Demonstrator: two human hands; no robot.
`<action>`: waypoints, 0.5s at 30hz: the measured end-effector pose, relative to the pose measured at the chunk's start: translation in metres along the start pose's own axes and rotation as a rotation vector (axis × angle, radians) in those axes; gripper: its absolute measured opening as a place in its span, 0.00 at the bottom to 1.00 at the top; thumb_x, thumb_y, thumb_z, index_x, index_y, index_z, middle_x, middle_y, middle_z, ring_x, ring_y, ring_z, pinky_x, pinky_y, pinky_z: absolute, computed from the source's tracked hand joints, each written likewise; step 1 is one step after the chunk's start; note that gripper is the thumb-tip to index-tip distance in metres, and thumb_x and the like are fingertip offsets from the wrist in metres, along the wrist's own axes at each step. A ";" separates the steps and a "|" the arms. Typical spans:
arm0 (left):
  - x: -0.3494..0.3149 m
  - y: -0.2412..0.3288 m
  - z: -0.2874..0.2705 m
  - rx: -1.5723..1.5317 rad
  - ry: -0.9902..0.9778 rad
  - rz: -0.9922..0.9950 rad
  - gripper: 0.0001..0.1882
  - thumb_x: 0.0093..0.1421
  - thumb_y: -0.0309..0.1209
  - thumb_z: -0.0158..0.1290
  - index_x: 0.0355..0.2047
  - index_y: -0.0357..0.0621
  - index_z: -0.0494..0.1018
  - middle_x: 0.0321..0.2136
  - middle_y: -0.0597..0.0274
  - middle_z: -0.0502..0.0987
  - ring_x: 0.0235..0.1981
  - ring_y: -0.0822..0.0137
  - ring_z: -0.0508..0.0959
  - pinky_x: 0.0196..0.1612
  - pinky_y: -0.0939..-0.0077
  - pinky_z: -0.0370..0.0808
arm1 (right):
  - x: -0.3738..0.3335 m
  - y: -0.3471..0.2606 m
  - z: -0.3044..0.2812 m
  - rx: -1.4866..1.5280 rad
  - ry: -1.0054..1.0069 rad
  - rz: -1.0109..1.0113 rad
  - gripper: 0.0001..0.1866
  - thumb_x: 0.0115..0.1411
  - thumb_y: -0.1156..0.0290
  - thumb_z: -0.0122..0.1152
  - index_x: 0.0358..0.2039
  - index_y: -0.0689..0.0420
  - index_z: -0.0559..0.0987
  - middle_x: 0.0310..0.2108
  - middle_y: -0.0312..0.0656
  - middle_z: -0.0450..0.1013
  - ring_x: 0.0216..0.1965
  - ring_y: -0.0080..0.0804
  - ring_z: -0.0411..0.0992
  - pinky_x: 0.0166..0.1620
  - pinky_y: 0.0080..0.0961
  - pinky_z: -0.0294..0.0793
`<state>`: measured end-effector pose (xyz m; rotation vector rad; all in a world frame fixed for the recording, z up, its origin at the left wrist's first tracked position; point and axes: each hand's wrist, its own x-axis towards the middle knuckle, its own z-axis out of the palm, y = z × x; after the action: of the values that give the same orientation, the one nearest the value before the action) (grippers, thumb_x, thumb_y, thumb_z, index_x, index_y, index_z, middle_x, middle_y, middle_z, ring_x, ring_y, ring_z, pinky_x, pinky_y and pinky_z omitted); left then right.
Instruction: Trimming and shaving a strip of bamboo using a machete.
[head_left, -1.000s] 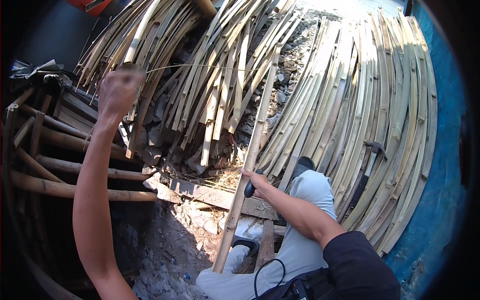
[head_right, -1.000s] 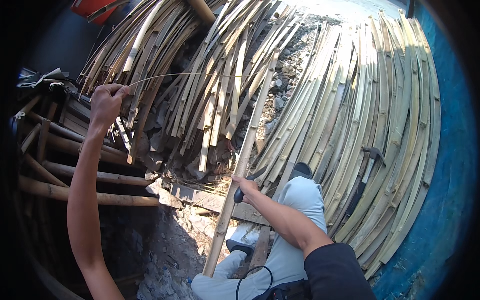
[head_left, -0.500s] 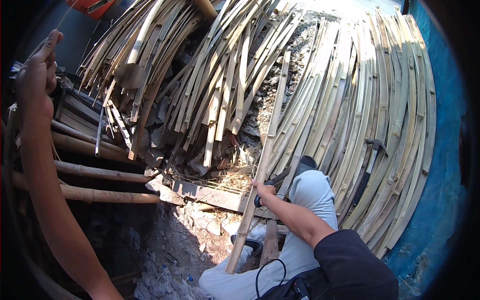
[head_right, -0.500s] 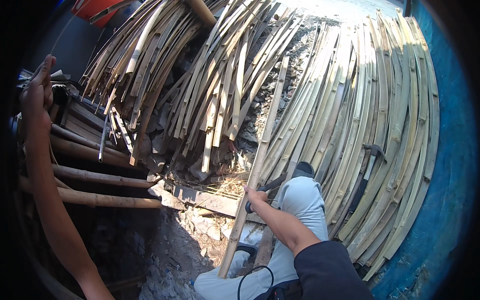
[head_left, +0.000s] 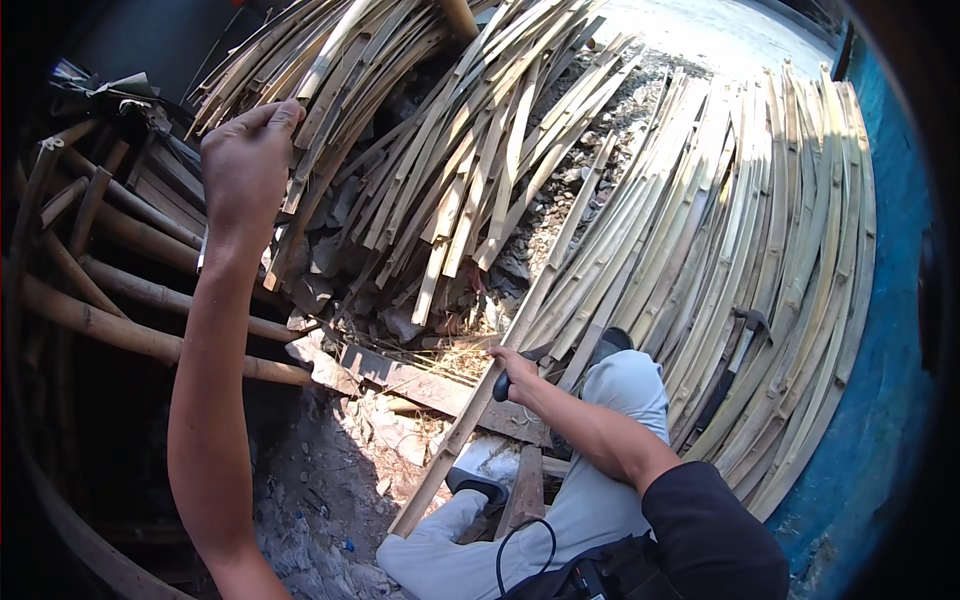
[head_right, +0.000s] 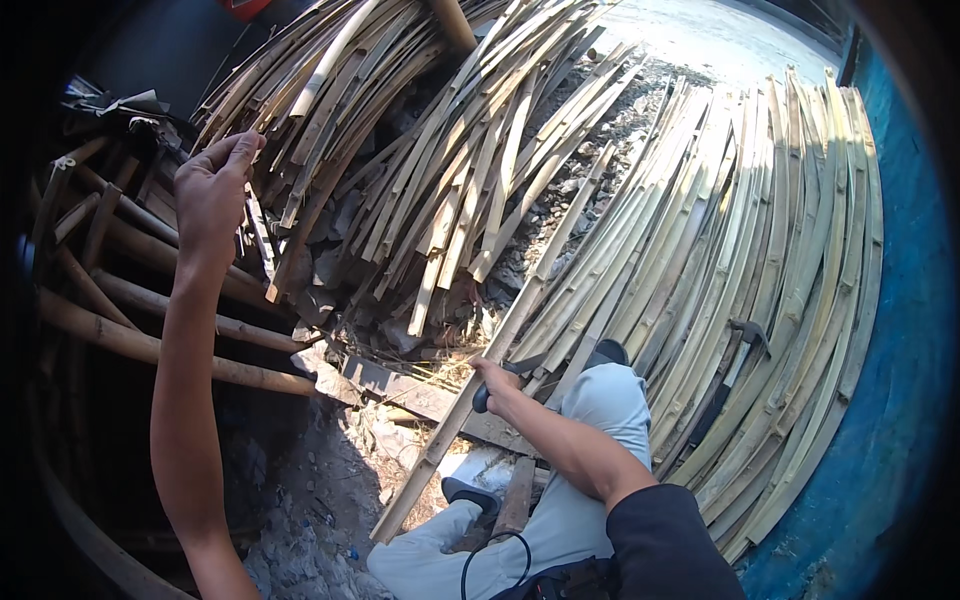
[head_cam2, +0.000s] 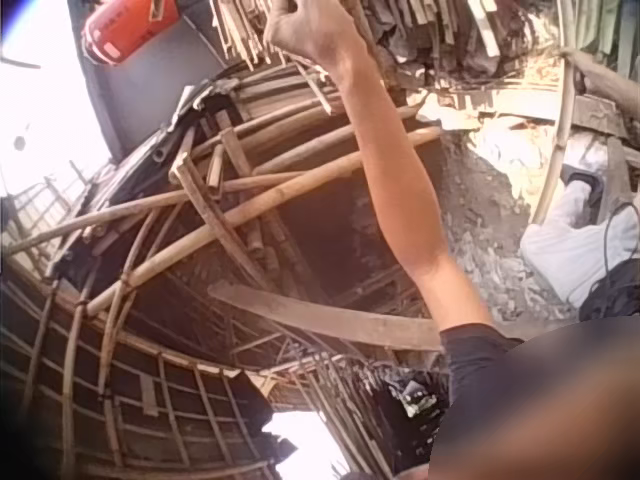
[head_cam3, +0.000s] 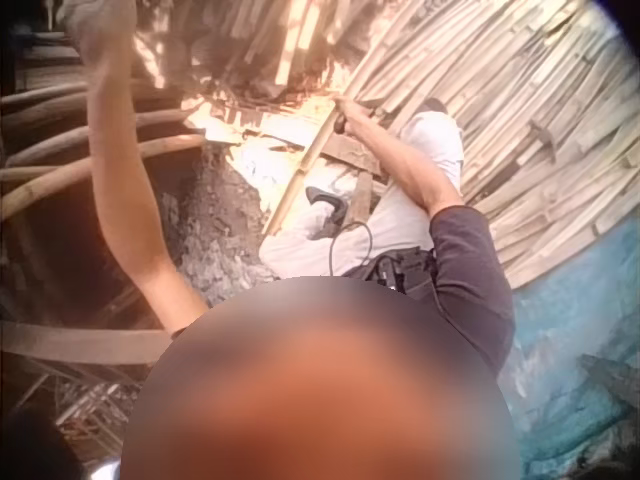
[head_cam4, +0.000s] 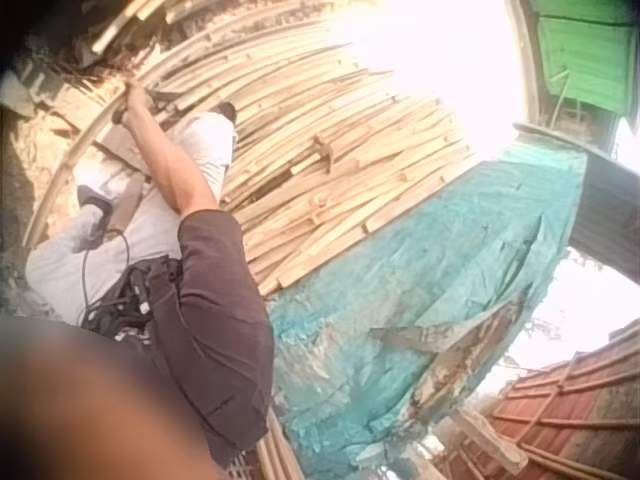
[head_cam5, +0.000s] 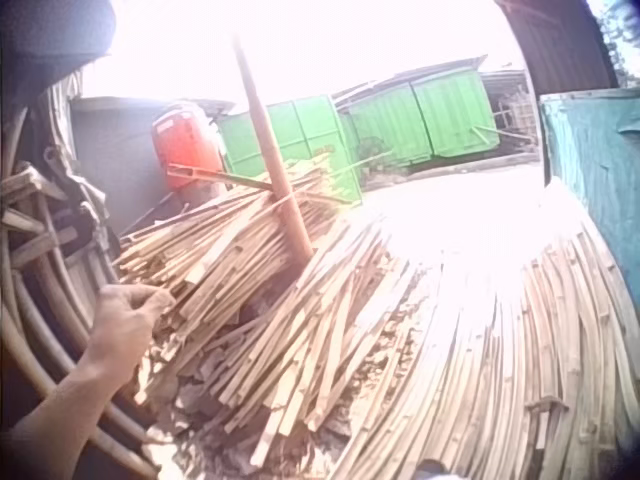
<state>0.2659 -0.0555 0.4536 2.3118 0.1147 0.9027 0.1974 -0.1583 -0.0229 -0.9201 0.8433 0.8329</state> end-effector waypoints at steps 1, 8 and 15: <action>-0.014 -0.001 0.010 -0.042 -0.020 -0.072 0.11 0.63 0.32 0.54 0.39 0.36 0.79 0.21 0.74 0.73 0.18 0.88 0.62 0.19 0.91 0.56 | -0.011 -0.005 -0.002 -0.038 0.029 0.005 0.39 0.38 0.66 0.73 0.48 0.71 0.65 0.44 0.47 0.65 0.43 0.37 0.67 0.46 0.38 0.72; -0.081 -0.063 0.054 -0.327 -0.033 -0.309 0.10 0.61 0.29 0.55 0.37 0.34 0.79 0.21 0.71 0.73 0.21 0.82 0.66 0.23 0.87 0.61 | -0.011 -0.015 -0.015 -0.085 0.123 -0.019 0.31 0.37 0.64 0.70 0.40 0.69 0.71 0.41 0.45 0.66 0.39 0.33 0.66 0.41 0.33 0.70; -0.120 -0.108 0.078 -0.258 -0.086 -0.228 0.11 0.62 0.30 0.55 0.38 0.34 0.79 0.21 0.76 0.70 0.20 0.84 0.62 0.22 0.88 0.57 | 0.003 -0.010 -0.015 -0.067 0.086 -0.048 0.38 0.37 0.58 0.71 0.43 0.75 0.72 0.45 0.51 0.69 0.43 0.35 0.69 0.45 0.31 0.70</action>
<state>0.2399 -0.0483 0.2765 2.0451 0.2079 0.6606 0.2040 -0.1749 -0.0280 -1.0371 0.8688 0.7885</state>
